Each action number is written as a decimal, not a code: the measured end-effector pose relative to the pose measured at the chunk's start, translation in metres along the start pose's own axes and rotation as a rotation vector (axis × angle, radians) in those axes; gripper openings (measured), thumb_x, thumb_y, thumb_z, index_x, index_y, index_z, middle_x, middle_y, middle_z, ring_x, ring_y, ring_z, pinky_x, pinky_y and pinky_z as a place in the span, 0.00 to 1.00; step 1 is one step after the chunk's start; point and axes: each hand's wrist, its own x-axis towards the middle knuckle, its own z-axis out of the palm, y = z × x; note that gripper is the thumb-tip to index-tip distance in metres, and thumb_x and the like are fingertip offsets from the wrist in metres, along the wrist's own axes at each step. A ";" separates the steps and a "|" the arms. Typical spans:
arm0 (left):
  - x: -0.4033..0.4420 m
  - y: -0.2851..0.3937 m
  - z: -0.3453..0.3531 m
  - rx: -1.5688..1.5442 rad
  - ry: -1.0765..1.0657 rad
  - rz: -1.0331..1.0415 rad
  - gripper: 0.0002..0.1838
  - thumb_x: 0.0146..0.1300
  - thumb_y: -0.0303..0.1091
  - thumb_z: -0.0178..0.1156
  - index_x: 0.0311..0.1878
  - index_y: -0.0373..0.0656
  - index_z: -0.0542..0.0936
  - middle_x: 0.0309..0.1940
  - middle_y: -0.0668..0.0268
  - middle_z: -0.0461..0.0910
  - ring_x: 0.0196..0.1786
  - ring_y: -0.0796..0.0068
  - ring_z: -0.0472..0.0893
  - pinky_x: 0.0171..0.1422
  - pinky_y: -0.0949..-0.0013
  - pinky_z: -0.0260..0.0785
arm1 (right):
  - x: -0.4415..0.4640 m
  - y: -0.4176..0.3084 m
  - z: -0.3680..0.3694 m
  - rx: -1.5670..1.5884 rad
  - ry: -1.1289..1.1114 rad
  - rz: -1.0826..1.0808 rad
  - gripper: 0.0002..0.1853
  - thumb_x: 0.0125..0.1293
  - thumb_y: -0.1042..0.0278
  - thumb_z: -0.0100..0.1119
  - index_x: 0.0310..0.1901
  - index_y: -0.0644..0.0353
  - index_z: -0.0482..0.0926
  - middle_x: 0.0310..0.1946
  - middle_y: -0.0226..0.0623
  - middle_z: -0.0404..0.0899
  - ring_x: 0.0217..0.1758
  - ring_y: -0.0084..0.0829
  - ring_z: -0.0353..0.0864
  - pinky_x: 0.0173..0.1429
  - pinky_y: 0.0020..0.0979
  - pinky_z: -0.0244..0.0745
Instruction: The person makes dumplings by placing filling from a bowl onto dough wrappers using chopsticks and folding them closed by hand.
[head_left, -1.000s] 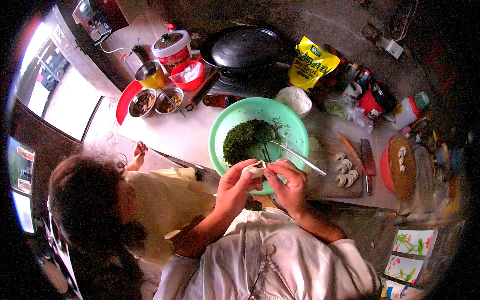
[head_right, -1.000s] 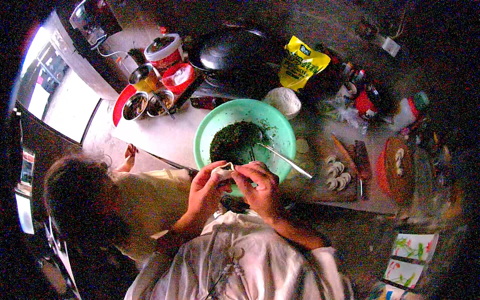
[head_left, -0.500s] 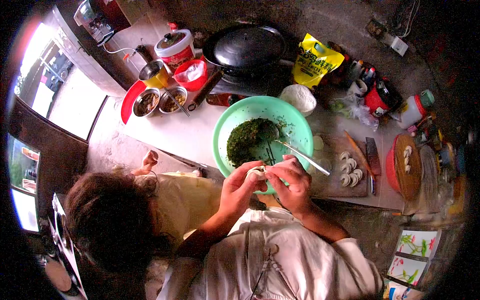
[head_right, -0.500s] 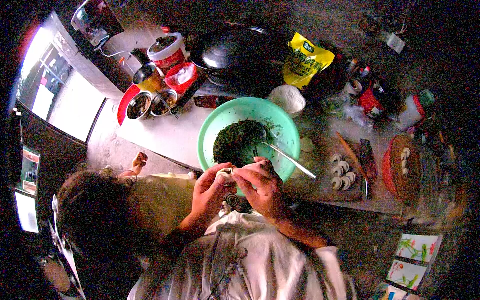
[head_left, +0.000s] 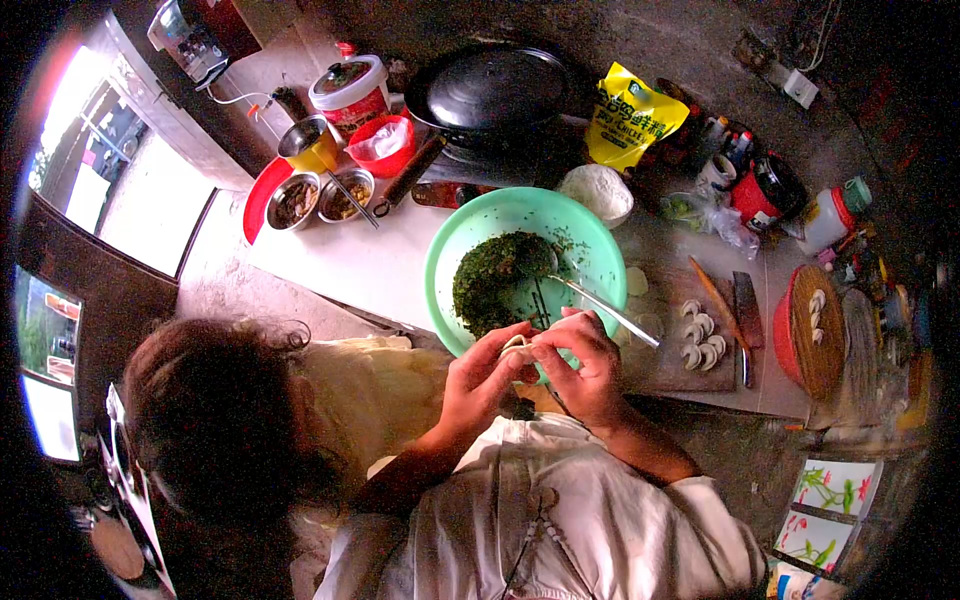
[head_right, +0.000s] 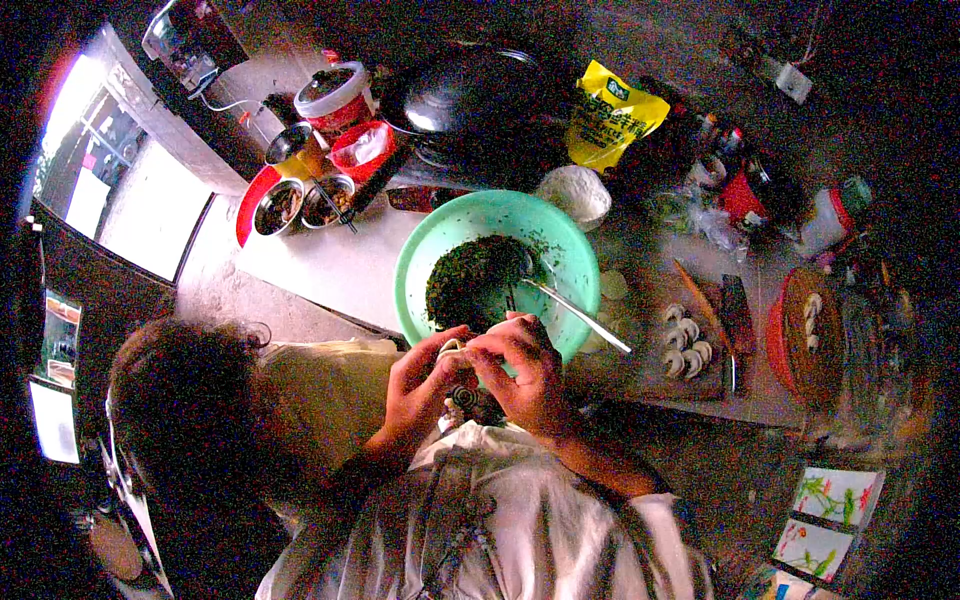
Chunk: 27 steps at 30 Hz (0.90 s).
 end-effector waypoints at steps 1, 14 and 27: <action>-0.001 0.001 0.000 0.000 0.000 -0.001 0.19 0.62 0.31 0.51 0.55 0.34 0.65 0.46 0.61 0.73 0.44 0.77 0.73 0.45 0.74 0.69 | 0.000 -0.001 -0.001 0.033 -0.006 0.024 0.06 0.53 0.68 0.59 0.30 0.59 0.76 0.28 0.35 0.73 0.35 0.36 0.72 0.47 0.35 0.66; -0.008 0.008 0.005 0.197 -0.108 -0.005 0.20 0.65 0.32 0.45 0.58 0.35 0.62 0.49 0.62 0.70 0.43 0.79 0.72 0.47 0.76 0.66 | -0.013 0.002 -0.007 -0.152 -0.051 -0.169 0.07 0.52 0.67 0.60 0.32 0.56 0.76 0.29 0.31 0.73 0.36 0.34 0.71 0.54 0.43 0.60; -0.008 -0.008 0.001 0.084 -0.293 -0.005 0.29 0.64 0.29 0.44 0.65 0.41 0.44 0.53 0.61 0.63 0.40 0.78 0.70 0.44 0.74 0.65 | -0.017 -0.005 -0.013 -0.191 -0.048 -0.172 0.07 0.49 0.69 0.61 0.32 0.55 0.77 0.28 0.29 0.73 0.34 0.32 0.72 0.54 0.42 0.59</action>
